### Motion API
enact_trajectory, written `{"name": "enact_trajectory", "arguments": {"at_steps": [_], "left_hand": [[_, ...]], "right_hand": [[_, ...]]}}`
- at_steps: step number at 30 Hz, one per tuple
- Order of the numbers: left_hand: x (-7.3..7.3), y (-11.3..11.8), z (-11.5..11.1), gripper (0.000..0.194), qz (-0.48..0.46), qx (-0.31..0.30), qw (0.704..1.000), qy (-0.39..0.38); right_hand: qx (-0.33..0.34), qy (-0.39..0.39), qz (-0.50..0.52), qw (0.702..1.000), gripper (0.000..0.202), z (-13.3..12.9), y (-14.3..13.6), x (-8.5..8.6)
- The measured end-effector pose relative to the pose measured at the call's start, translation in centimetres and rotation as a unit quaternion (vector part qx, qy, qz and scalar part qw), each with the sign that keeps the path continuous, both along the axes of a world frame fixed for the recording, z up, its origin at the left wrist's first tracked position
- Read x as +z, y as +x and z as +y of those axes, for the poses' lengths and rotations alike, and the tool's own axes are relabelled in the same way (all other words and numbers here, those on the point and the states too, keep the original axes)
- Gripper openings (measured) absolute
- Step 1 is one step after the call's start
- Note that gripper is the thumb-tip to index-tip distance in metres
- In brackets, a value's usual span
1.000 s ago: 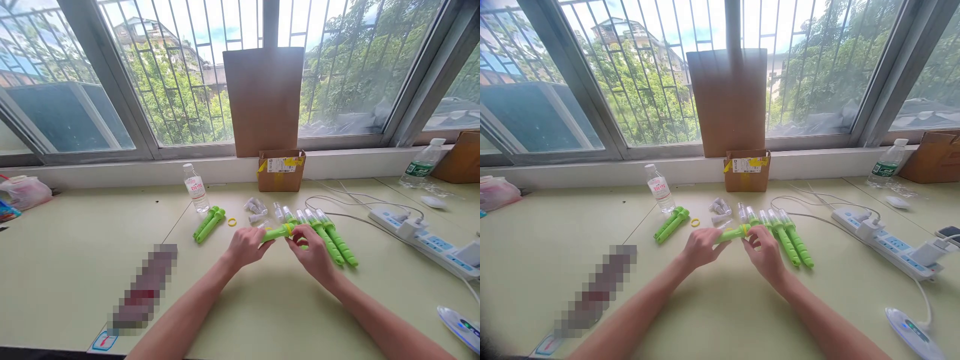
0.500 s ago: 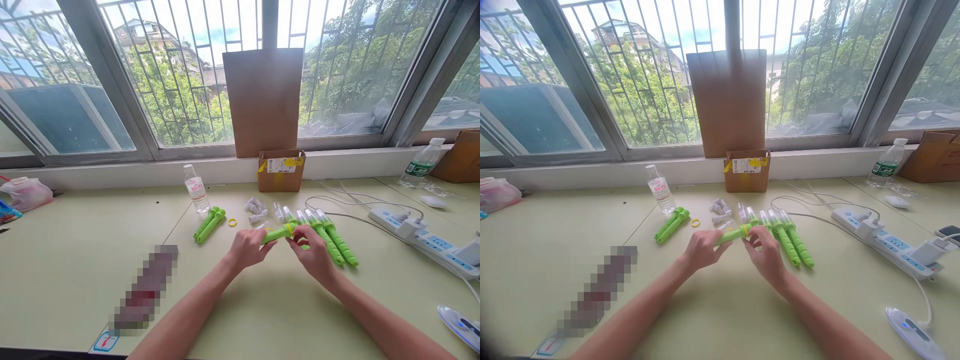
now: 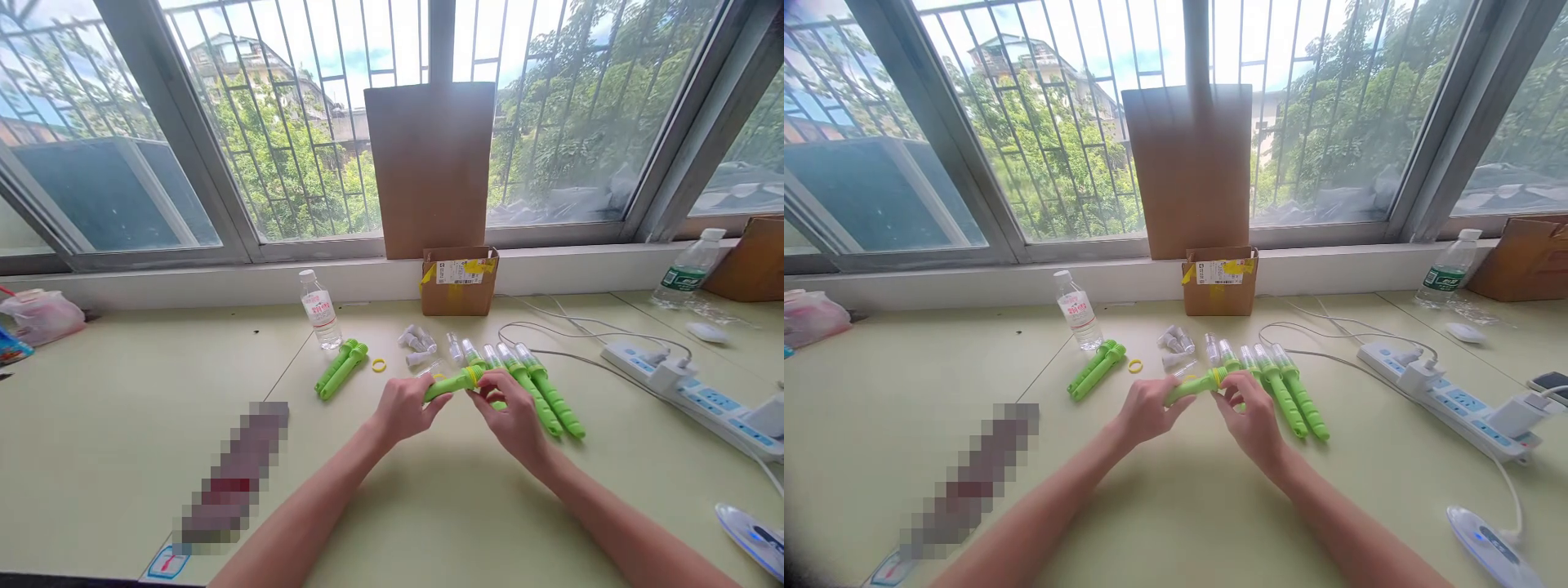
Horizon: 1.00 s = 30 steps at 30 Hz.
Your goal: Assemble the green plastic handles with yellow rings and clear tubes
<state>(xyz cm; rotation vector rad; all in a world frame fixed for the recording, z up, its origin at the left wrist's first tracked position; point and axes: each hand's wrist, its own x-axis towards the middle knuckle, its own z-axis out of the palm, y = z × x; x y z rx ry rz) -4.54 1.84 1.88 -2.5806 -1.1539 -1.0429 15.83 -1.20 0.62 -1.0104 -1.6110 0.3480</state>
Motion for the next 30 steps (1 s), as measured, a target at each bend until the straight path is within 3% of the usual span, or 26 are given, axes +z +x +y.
{"name": "enact_trajectory", "arguments": {"at_steps": [10, 17, 24, 30], "left_hand": [[0.4, 0.2, -0.3, 0.030, -0.025, -0.002, 0.994, -0.107], [-0.1, -0.2, 0.3, 0.026, 0.043, -0.020, 0.998, 0.043], [0.7, -0.2, 0.1, 0.013, 0.117, -0.015, 0.978, 0.173], [1.0, -0.1, -0.2, 0.014, 0.097, -0.007, 0.978, 0.183]], "right_hand": [[-0.004, -0.008, -0.002, 1.000, 0.012, 0.3, 0.1, -0.3], [-0.005, 0.007, -0.017, 1.000, 0.012, 0.1, 0.0, -0.2], [-0.024, 0.008, -0.024, 0.999, 0.015, 0.1, 0.1, 0.1], [-0.017, -0.020, -0.027, 0.999, 0.017, 0.1, 0.1, 0.2]]}}
